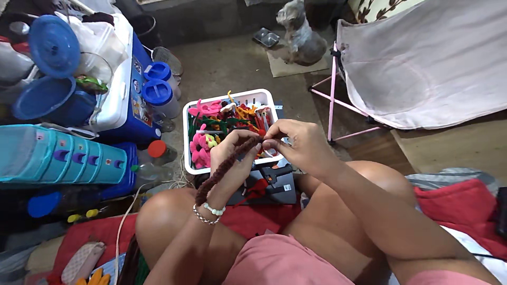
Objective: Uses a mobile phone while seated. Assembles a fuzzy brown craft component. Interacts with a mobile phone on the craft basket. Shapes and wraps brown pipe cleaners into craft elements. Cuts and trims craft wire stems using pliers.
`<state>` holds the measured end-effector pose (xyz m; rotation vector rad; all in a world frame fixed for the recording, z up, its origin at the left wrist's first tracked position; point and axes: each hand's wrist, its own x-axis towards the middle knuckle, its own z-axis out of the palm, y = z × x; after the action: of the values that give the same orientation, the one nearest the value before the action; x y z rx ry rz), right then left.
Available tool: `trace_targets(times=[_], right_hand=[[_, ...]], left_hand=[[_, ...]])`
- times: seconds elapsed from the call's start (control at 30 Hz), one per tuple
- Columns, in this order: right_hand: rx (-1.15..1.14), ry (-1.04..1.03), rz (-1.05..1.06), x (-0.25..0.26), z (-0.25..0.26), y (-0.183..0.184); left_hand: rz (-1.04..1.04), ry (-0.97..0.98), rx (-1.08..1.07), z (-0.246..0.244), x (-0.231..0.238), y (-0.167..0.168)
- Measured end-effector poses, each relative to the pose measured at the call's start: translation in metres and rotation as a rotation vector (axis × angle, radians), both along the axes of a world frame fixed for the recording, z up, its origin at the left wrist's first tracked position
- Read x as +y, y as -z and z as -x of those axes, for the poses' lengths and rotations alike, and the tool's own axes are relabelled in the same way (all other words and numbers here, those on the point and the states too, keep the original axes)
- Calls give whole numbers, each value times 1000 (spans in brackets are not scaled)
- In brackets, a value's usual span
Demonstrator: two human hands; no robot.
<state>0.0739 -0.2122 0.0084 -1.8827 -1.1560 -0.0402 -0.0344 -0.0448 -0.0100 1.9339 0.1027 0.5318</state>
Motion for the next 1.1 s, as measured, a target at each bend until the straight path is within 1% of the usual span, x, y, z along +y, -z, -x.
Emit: trace_targets(times=[0.2,0.33,0.43,0.53,0.67,0.77,0.83,1.03,1.1], right_hand=[[5,16,6,-1,1,-1],[117,14,3,-2,0,-2],[193,8,-48,0,2,0],[289,-38,-148,-1,3,-1],[507,-170,-284,0,3,-2],[614,-192,-306,1,4,-4],[625,-171,-324,3,7,-3],[548,-142,-400,6,5,7],[551,-150,-404,6,4,7]], left_hand=[[0,12,-34,-1,-1,-2],[16,85,-44,0,2,-2],[50,55,-64,0,0,-1],[162,38,-69,1,0,-5],[359,118,-63,4,6,-9],[396,137,-75,4,7,-8],[390,127,-99,4,6,-6],[408,100,-179,1,-3,1],[382,122,-194,1,-1,2]])
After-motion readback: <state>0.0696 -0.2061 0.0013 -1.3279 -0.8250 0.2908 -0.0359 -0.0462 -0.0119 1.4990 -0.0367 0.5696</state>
